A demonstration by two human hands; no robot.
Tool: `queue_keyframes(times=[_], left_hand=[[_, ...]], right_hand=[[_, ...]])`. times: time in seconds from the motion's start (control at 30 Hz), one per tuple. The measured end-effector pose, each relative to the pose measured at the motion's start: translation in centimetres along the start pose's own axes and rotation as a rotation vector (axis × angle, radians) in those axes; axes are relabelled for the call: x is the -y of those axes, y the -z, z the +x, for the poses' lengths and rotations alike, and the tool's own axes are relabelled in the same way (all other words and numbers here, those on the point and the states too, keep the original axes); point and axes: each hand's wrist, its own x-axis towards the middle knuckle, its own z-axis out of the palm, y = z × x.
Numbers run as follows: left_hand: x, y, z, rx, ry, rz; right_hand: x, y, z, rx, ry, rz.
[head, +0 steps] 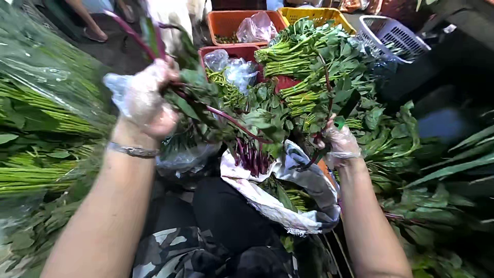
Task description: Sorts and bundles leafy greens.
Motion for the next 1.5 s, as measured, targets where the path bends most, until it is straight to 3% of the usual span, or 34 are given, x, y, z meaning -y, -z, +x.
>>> queue_keyframes(times=[0.13, 0.2, 0.27, 0.4, 0.5, 0.53, 0.6, 0.73, 0.77, 0.83, 0.9, 1.0, 1.1, 1.17, 1.23, 1.3, 1.4, 1.43, 1.5], left_hand=[[1.7, -1.5, -0.4, 0.071, 0.055, -0.018], [1.9, -0.7, -0.1, 0.037, 0.065, -0.049], [1.6, 0.3, 0.4, -0.057, 0.077, -0.070], [1.0, 1.8, 1.3, -0.201, 0.077, -0.084], [0.4, 1.6, 1.0, -0.236, 0.106, -0.121], [0.4, 1.4, 0.9, -0.230, 0.124, -0.128], [0.6, 0.9, 0.5, -0.205, 0.145, -0.133], [0.9, -2.9, -0.4, -0.111, 0.138, -0.076], [1.1, -4.7, -0.9, -0.071, 0.129, -0.039], [2.0, -9.1, -2.7, 0.044, 0.112, 0.052], [3.0, -13.2, -5.3, 0.192, 0.144, 0.107], [4.1, -17.2, -9.9, 0.405, 0.191, 0.095], [5.7, -18.4, -11.9, 0.605, 0.210, 0.050], [6.3, -17.0, -12.5, 0.831, 0.182, 0.284], [6.0, -14.0, -13.2, 1.033, 0.006, 0.659], [7.1, -10.3, -13.4, 1.191, -0.031, 1.032], [10.6, -5.9, -13.3, 1.260, 0.198, 1.373], [10.4, -5.2, -13.1, 1.266, 0.239, 1.400], [9.2, -3.2, -12.8, 1.189, 0.153, 1.345]], right_hand=[[0.7, -1.0, -1.4, -0.095, 0.016, -0.113], [0.0, -0.2, -2.8, -0.035, -0.015, -0.162], [-1.6, 0.1, -4.7, 0.116, -0.156, -0.363], [-7.2, 0.4, -7.1, 0.682, -0.647, -1.205], [-10.5, 1.6, -8.7, 0.874, -0.753, -1.388], [-9.3, 2.1, -8.6, 0.832, -0.712, -1.372], [-4.0, 2.7, -8.3, 0.572, -0.576, -1.306], [2.6, 5.0, -8.0, -0.035, 0.235, -1.037], [3.3, 4.7, -7.5, -0.122, 0.432, -0.941], [4.6, 2.7, -6.7, -0.120, 0.644, -0.762], [5.0, -0.3, -6.0, -0.015, 0.681, -0.701], [3.2, -2.3, -6.1, 0.066, 0.589, -0.773], [0.2, -1.6, -7.8, -0.121, 0.490, -0.755], [-1.4, 0.3, -9.1, -0.211, 0.421, -0.725], [-1.5, 2.2, -10.2, -0.331, 0.424, -0.817], [-1.3, 4.6, -10.9, -0.322, 0.467, -0.839], [-2.7, 3.4, -11.7, -0.169, 0.452, -0.654], [-3.6, 2.7, -11.7, 0.049, 0.362, -0.608], [-4.9, 2.1, -10.7, 0.564, 0.073, -0.833]])
